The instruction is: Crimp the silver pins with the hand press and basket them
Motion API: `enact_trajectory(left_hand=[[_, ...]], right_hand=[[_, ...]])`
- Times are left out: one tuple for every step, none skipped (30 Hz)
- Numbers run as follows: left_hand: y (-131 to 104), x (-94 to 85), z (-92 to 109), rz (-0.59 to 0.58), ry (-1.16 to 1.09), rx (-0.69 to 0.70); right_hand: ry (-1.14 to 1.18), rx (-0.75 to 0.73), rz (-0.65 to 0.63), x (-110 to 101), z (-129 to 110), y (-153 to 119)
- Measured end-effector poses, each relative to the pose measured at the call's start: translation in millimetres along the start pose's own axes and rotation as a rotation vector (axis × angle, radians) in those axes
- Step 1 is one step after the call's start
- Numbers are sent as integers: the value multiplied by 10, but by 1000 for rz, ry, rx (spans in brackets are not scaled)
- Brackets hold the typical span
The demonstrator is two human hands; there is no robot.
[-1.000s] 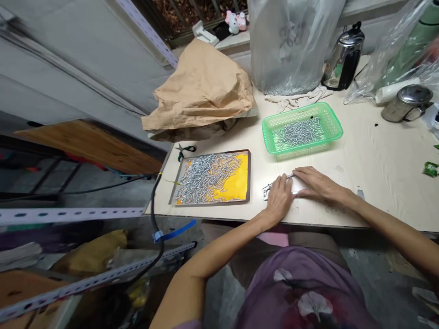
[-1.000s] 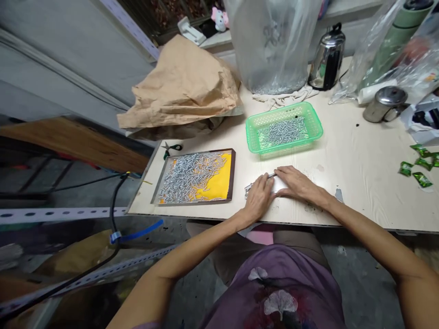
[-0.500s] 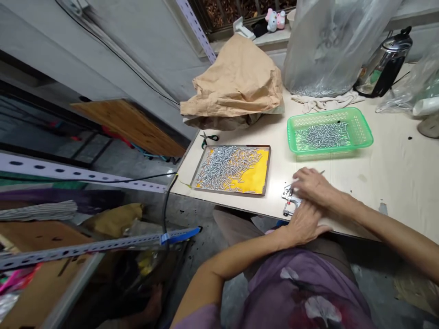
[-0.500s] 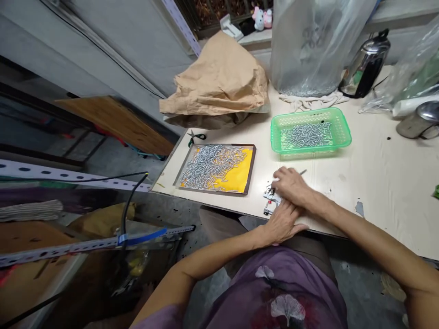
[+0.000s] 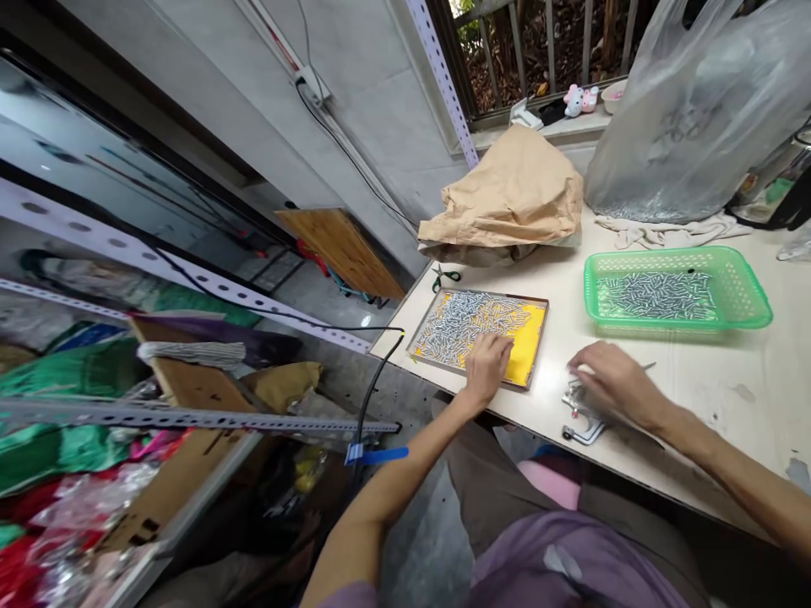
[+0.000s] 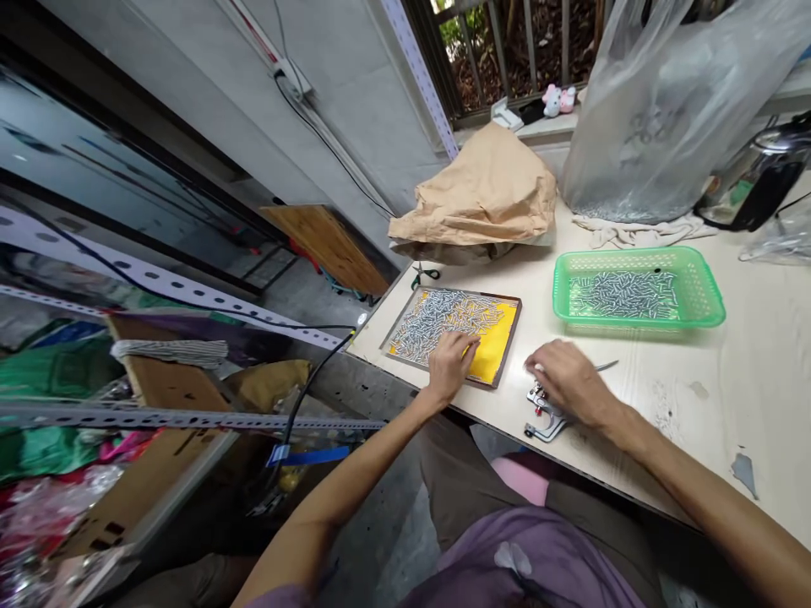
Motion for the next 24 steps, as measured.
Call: enact_trajectory(left_hand=[[123,87,-95,-60,39,-28],[219,191,-151,-135,73,-38],[287,299,-181,-213,102,-36],[331,400,-190,-288,127,-26],[354,490,-186,-354,148,-10],[362,565,-175,-408,164,10],[362,623,-164,-448,177,30],[358,664,-159,-474,187,44],[355,692,-163,-487,193,54],[353,707,-175,-488,196,57],[354,715,-195,-485,194,56],[357,717,-219,-480,189,50],[361,712,-242,-474,180,42],[365,698,-258,-465,164,33],[369,671,-260,-453,136,21],[369,626,-245,-433,92,5],[359,566,-210,-410,26,-17],[330,504,-158,-393,-63,-49],[275,451,-93,-391,-176,-96],[189,423,-11,-414,-308,-157],[68,432,84,-468,-451,-235],[-82,470,194,-542,-591,-325],[-242,519,321,-619,-713,-407],[-396,569,442,-689,-803,-482]], right_hand=[[-24,64,71,-215,152,57],[-63,126,130,-418,322,99],[-122,194,171,-595,507,121],[-189,255,194,-737,686,121],[-260,298,197,-836,835,103],[-323,331,185,-893,951,64],[-364,352,160,-905,1027,6],[-384,363,129,-881,1053,-69],[-382,365,94,-825,1030,-159],[-356,360,53,-742,961,-260],[-312,349,8,-640,856,-367],[-258,337,-42,-525,729,-479],[-201,325,-95,-406,592,-593],[-150,319,-150,-289,462,-706],[-111,320,-201,-182,350,-817],[-90,330,-246,-91,265,-923],[-85,345,-282,-18,207,-1021],[-88,360,-310,38,170,-1107],[-93,377,-330,80,152,-1181],[-96,392,-343,109,145,-1240],[-96,404,-348,127,143,-1282],[-96,416,-348,138,147,-1312],[-97,427,-349,146,151,-1331],[-101,437,-352,154,155,-1341]])
Point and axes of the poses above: each hand's wrist, its own y-axis towards the middle knuckle, its own x-axis out of the palm, z = x × y, the point moved 10 cm from there along y, towards the middle knuckle, and after that the axes turned 2 degrees about -y, right-handed, at the moved point
